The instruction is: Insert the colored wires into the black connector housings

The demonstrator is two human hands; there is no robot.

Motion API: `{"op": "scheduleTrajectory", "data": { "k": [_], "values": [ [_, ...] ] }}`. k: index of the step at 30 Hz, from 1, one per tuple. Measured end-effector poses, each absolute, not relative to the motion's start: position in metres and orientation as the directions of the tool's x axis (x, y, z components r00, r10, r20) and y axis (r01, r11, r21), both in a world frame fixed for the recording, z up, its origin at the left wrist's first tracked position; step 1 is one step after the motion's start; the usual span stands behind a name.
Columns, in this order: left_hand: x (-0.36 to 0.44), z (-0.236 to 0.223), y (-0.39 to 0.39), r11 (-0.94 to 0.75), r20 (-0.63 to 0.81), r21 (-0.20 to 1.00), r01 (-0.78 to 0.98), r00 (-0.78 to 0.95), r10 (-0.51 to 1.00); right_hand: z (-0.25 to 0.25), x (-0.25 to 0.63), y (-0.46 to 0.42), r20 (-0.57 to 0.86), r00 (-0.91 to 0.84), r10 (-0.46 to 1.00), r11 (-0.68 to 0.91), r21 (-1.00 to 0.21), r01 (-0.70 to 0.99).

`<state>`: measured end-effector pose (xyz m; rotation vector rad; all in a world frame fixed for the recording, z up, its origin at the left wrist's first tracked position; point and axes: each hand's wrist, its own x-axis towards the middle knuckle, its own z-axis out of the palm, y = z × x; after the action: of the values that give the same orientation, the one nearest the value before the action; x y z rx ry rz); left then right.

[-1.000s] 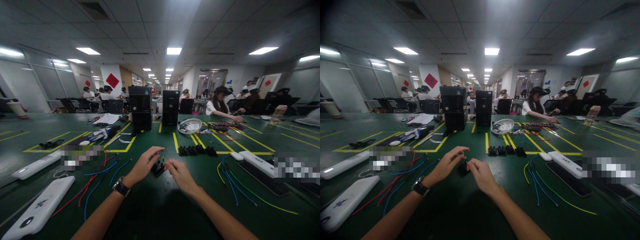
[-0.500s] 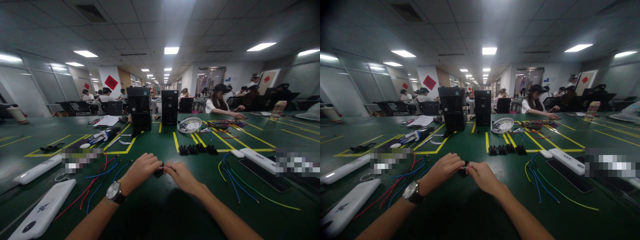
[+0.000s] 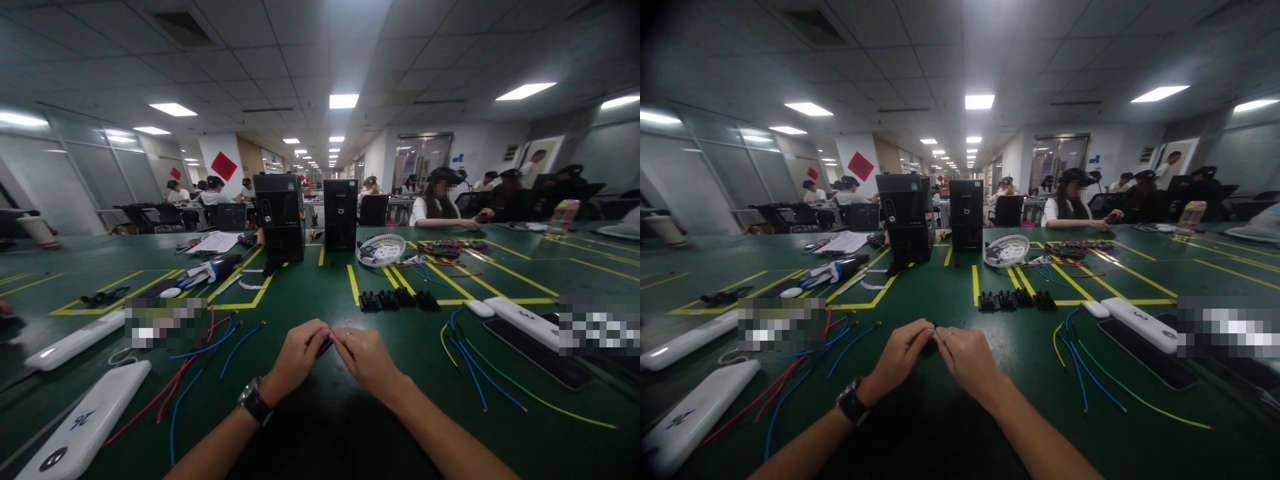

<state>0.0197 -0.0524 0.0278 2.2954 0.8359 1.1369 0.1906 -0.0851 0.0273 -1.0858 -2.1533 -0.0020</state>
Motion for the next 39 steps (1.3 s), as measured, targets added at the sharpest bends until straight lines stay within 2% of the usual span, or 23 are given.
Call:
{"op": "scheduleTrajectory", "data": {
  "k": [3, 7, 10, 12, 14, 16, 19, 22, 25, 28, 30, 32, 35, 37, 39],
  "values": [
    [0.016, 0.027, -0.047, -0.749, 0.561, 0.551, 0.367, 0.502, 0.658, 0.027, 0.190, -0.084, 0.575, -0.391, 0.718, 0.622, -0.279, 0.731],
    [0.006, 0.030, -0.037, -0.771, 0.562, 0.472, 0.427, 0.529, 0.636, 0.034, 0.189, -0.084, 0.499, -0.414, 0.761, 0.612, -0.339, 0.715],
    [-0.003, 0.039, -0.032, -0.730, 0.557, 0.550, 0.405, 0.473, 0.682, 0.042, 0.190, -0.086, 0.428, -0.420, 0.800, 0.583, -0.393, 0.711],
    [-0.010, 0.047, -0.030, -0.642, 0.502, 0.681, 0.352, 0.413, 0.760, 0.046, 0.191, -0.087, 0.405, -0.416, 0.814, 0.570, -0.422, 0.705],
    [-0.018, 0.054, -0.029, -0.487, 0.410, 0.852, 0.192, 0.333, 0.849, 0.047, 0.189, -0.091, 0.397, -0.433, 0.809, 0.582, -0.443, 0.682],
    [-0.025, 0.058, -0.028, -0.277, 0.292, 0.956, -0.094, 0.279, 0.915, 0.046, 0.183, -0.095, 0.392, -0.472, 0.790, 0.612, -0.451, 0.650],
    [-0.036, 0.060, -0.029, -0.016, 0.158, 0.896, -0.443, 0.284, 0.946, 0.040, 0.170, -0.102, 0.386, -0.539, 0.749, 0.663, -0.420, 0.620],
    [-0.047, 0.058, -0.027, 0.023, 0.131, 0.851, -0.524, 0.255, 0.958, 0.038, 0.165, -0.106, 0.392, -0.569, 0.723, 0.691, -0.376, 0.618],
    [-0.065, 0.053, -0.021, 0.028, 0.065, 0.914, -0.405, 0.212, 0.975, 0.043, 0.175, -0.103, 0.409, -0.528, 0.744, 0.663, -0.361, 0.656],
    [-0.088, 0.045, -0.011, 0.116, -0.086, 0.983, -0.139, 0.208, 0.974, 0.046, 0.193, -0.095, 0.419, -0.415, 0.807, 0.567, -0.357, 0.742],
    [-0.104, 0.038, -0.002, 0.133, -0.146, 0.988, 0.073, 0.227, 0.963, 0.043, 0.202, -0.090, 0.407, -0.386, 0.828, 0.531, -0.344, 0.775],
    [-0.119, 0.032, 0.008, 0.062, -0.138, 0.950, 0.305, 0.232, 0.963, 0.036, 0.202, -0.086, 0.374, -0.414, 0.830, 0.533, -0.312, 0.786],
    [-0.131, 0.031, 0.020, -0.104, -0.044, 0.806, 0.582, 0.235, 0.971, 0.024, 0.192, -0.078, 0.326, -0.459, 0.826, 0.542, -0.238, 0.806],
    [-0.134, 0.035, 0.025, -0.157, -0.027, 0.738, 0.656, 0.262, 0.965, 0.018, 0.182, -0.067, 0.322, -0.462, 0.826, 0.534, -0.188, 0.824],
    [-0.134, 0.039, 0.025, -0.144, -0.089, 0.718, 0.681, 0.295, 0.951, 0.017, 0.171, -0.051, 0.315, -0.455, 0.833, 0.517, -0.151, 0.843]
  ]
}}
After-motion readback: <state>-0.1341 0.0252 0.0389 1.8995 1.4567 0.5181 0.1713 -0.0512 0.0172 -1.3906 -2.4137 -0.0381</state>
